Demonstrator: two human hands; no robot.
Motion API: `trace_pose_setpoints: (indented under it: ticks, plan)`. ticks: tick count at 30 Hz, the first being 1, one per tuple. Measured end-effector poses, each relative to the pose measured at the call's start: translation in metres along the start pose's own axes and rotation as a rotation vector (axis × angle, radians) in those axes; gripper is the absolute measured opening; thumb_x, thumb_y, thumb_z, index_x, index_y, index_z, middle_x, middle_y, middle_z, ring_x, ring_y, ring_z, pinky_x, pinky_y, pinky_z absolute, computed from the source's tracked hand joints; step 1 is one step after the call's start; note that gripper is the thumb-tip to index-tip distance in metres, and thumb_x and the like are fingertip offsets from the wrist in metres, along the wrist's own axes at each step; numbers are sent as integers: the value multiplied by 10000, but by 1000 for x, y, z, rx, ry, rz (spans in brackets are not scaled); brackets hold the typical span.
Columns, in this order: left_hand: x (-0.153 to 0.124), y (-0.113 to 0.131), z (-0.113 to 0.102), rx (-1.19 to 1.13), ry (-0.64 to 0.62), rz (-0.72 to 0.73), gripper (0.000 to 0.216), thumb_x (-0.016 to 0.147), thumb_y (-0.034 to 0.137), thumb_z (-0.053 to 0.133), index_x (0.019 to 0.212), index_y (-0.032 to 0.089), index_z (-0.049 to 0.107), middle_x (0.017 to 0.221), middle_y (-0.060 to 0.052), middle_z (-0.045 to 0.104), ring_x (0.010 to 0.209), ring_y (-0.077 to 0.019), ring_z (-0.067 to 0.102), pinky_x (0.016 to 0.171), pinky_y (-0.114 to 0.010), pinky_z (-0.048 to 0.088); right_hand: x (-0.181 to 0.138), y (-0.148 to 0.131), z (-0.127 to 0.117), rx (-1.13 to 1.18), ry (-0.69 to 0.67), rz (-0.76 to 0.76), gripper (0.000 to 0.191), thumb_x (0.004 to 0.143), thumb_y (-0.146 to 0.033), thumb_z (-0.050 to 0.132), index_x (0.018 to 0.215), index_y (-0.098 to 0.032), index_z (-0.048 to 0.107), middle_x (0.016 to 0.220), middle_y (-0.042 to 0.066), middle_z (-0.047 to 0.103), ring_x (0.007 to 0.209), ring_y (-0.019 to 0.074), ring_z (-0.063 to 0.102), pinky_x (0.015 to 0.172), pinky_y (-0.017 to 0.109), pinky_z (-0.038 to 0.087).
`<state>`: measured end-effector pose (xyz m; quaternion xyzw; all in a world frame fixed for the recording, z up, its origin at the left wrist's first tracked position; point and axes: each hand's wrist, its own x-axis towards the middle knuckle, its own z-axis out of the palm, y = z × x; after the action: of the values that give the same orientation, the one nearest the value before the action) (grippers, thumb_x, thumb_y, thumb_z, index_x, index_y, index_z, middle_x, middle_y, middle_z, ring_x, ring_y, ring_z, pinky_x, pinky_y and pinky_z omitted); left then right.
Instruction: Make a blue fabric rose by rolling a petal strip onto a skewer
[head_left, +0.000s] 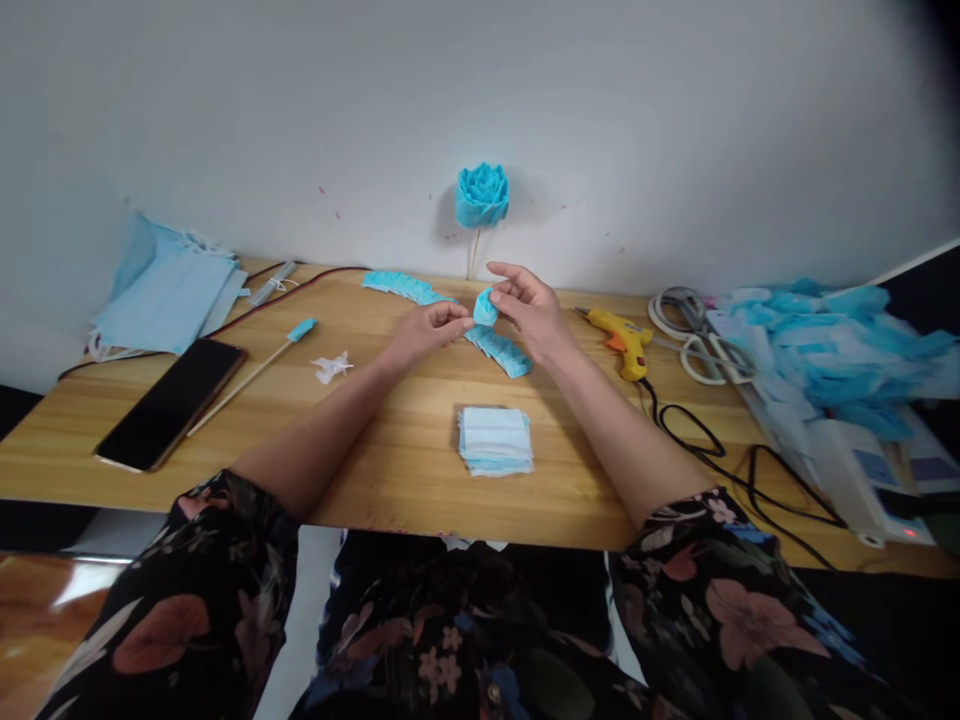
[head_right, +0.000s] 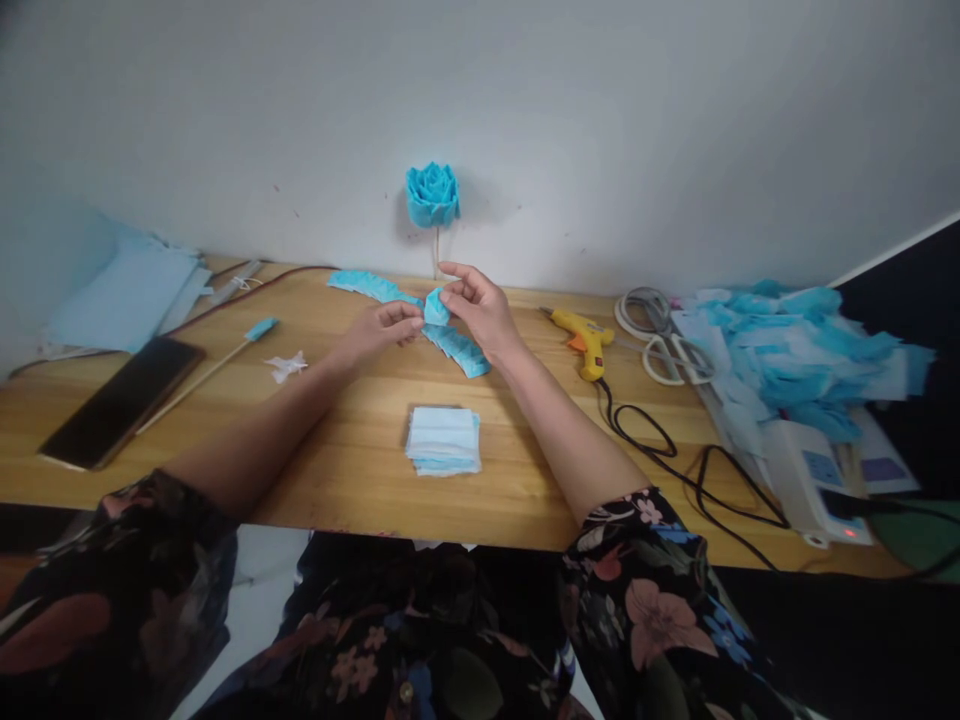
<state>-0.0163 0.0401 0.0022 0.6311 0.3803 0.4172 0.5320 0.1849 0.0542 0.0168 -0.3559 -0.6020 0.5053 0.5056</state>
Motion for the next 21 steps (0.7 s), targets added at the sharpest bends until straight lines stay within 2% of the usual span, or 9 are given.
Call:
trace_pose_setpoints:
  ticks: [4, 8, 14, 18, 21]
  plan:
    - [-2, 1, 4, 0, -19, 6, 575, 664, 657, 870, 870, 157, 672, 793, 4, 648, 712, -106, 531, 691, -251, 414, 0, 5, 7, 54, 35, 26, 575, 747, -466, 850, 1236, -261, 627, 856, -31, 653, 765, 141, 619, 702, 284, 530]
    - [-2, 0, 4, -19, 6, 25, 536, 678, 627, 861, 813, 157, 641, 754, 17, 601, 684, -99, 492, 684, -258, 392, -2, 7, 13, 80, 42, 53, 576, 709, -451, 877, 1206, -251, 665, 851, -29, 667, 759, 142, 621, 712, 283, 546]
    - [-1, -2, -1, 3, 13, 3, 484, 711, 606, 828, 791, 179, 615, 713, 29, 561, 653, -101, 453, 647, -253, 368, -3, 7, 8, 100, 69, 93, 562, 723, -599, 866, 1146, -262, 714, 801, -36, 655, 758, 146, 627, 743, 294, 577]
    - [-2, -2, 0, 36, -5, -19, 483, 702, 603, 821, 802, 173, 625, 718, 28, 559, 656, -102, 450, 646, -258, 354, -4, 4, 7, 74, 19, 90, 587, 746, -642, 841, 1163, -250, 712, 794, -31, 647, 730, 135, 612, 689, 262, 551]
    - [-2, -2, 1, 45, -5, -40, 480, 688, 600, 822, 786, 175, 620, 694, 33, 552, 643, -100, 441, 631, -254, 334, -4, 4, 10, -2, -63, 44, 583, 743, -548, 860, 1204, -235, 688, 832, -26, 662, 732, 130, 607, 686, 254, 527]
